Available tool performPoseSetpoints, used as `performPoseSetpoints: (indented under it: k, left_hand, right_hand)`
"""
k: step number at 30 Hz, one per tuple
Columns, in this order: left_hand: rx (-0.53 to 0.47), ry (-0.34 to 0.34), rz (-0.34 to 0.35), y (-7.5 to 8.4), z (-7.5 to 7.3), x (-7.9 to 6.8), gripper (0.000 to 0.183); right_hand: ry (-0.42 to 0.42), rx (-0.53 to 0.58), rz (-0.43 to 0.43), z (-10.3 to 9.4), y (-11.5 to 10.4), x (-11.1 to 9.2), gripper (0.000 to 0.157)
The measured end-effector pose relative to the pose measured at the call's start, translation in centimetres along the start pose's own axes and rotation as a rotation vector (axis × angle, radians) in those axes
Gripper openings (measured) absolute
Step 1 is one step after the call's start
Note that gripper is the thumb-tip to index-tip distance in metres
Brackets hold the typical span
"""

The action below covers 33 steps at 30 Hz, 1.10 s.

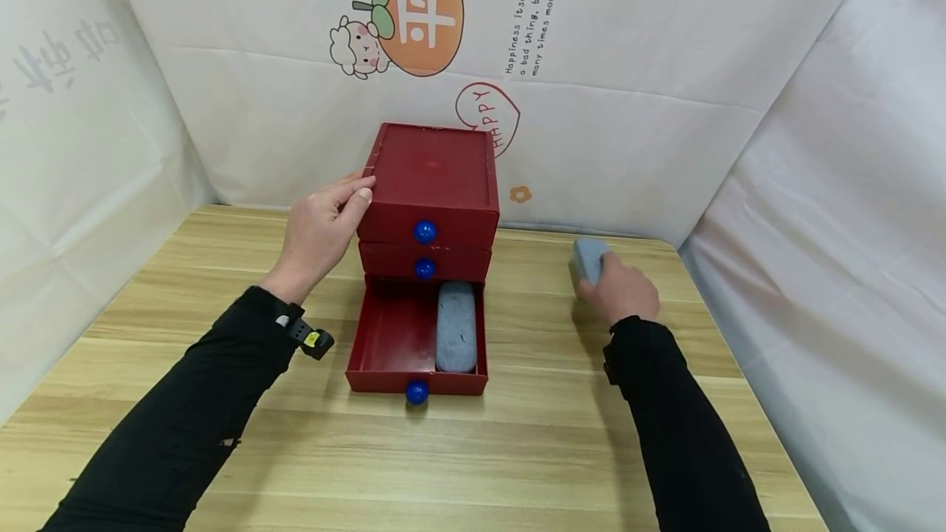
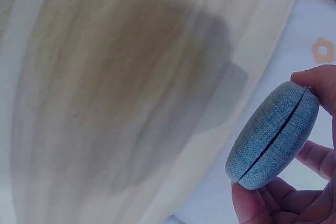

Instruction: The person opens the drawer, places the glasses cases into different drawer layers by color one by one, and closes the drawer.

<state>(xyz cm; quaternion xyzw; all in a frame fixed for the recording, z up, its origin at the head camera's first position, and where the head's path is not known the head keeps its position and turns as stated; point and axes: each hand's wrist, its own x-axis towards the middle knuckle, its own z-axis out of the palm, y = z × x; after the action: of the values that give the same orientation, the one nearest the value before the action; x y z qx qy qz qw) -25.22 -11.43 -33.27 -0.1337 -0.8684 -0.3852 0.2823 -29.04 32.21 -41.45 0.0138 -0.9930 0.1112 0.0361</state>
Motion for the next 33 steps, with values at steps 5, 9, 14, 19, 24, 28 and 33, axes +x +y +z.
performPoseSetpoints:
  k: [5, 9, 14, 19, 24, 28, 33]
  left_hand:
    - [0.003, 0.001, -0.002, 0.0, 0.0, 0.0, 0.044]
    - [0.004, 0.001, -0.002, 0.0, 0.0, 0.0, 0.044]
    - [0.001, 0.001, -0.002, 0.0, 0.0, 0.0, 0.044]
    - [-0.005, -0.003, -0.005, 0.0, 0.0, 0.1, 0.044]
    - [-0.006, -0.006, -0.010, 0.0, -0.1, 0.1, 0.045]
    - [-0.010, -0.010, -0.013, 0.1, -0.1, 0.0, 0.045]
    - [-0.008, -0.010, -0.016, 0.1, -0.1, 0.1, 0.045]
  right_hand:
    - [0.011, 0.014, -0.013, -0.9, -1.1, -0.2, 0.075]
    - [0.023, 0.016, -0.030, -1.4, -1.9, -0.2, 0.076]
    - [0.025, 0.008, -0.060, -2.4, -3.0, -0.6, 0.077]
    - [0.025, -0.002, -0.075, -3.5, -4.2, -1.3, 0.076]
    - [0.004, -0.011, -0.078, -4.2, -5.1, -1.8, 0.076]
    - [-0.018, -0.008, -0.087, -4.8, -5.7, -2.3, 0.075]
    - [-0.034, -0.008, -0.106, -5.3, -6.6, -2.8, 0.075]
